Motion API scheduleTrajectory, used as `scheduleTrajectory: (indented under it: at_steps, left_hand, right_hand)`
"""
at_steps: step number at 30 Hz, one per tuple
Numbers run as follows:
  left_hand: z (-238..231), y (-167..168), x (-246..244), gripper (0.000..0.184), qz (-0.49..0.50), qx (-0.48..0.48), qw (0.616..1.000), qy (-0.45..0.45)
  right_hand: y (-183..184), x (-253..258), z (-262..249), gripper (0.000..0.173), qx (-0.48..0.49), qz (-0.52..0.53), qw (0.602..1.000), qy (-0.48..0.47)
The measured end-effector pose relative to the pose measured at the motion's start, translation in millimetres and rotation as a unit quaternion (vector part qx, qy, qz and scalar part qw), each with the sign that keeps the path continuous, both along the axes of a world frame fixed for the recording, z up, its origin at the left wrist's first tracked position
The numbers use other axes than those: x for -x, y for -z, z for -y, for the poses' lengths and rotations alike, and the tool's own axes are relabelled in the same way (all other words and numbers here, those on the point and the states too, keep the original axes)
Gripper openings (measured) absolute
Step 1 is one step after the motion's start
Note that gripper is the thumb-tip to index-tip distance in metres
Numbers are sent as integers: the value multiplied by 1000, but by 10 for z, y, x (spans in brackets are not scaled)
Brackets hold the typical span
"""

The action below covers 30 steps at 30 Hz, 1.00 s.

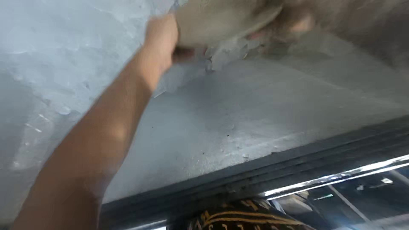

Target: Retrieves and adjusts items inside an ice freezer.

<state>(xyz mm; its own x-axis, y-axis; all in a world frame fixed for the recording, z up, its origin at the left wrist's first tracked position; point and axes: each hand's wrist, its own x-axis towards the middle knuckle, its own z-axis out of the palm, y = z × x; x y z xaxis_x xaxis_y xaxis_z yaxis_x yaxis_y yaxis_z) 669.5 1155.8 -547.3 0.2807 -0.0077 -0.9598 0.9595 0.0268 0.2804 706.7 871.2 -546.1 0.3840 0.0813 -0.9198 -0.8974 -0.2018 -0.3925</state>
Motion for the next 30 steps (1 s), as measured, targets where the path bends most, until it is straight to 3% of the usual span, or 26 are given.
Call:
scheduleTrajectory:
  at_steps: [2, 3, 6, 9, 13, 18, 24, 27, 30]
  left_hand:
    - [102, -32, 500, 37, -99, 61, 993, -6]
    - [135, -28, 712, 36, -144, 87, 985, -23]
    - [236, 174, 1014, 36, -230, 74, 967, -85]
    - [318, 492, 841, 41, -241, 52, 960, -133]
    - [492, 779, 474, 42, -219, 82, 966, -110]
    - [579, 1014, 74, 42, -120, 57, 988, -78]
    - [399, 876, -382, 42, -61, 57, 993, -85]
    - [442, 849, -527, 38, -34, 79, 994, -62]
    - [422, 830, -566, 38, 2, 101, 992, -75]
  right_hand:
    - [-408, 243, -247, 25, 112, -208, 971, 28]
    - [-391, 420, -276, 25, 131, -265, 955, 26]
    - [21, 799, -193, 28, 146, -345, 926, 49]
    - [434, 717, -115, 29, 152, -367, 913, 91]
    - [384, 481, 39, 30, 153, -339, 919, 132]
    - [445, 249, 94, 37, 169, -219, 948, 158]
    - [367, -197, -11, 31, 117, -179, 957, 196]
    - [839, -250, 458, 38, -16, -165, 969, 184]
    - [1167, -236, 590, 37, -55, -151, 967, 196]
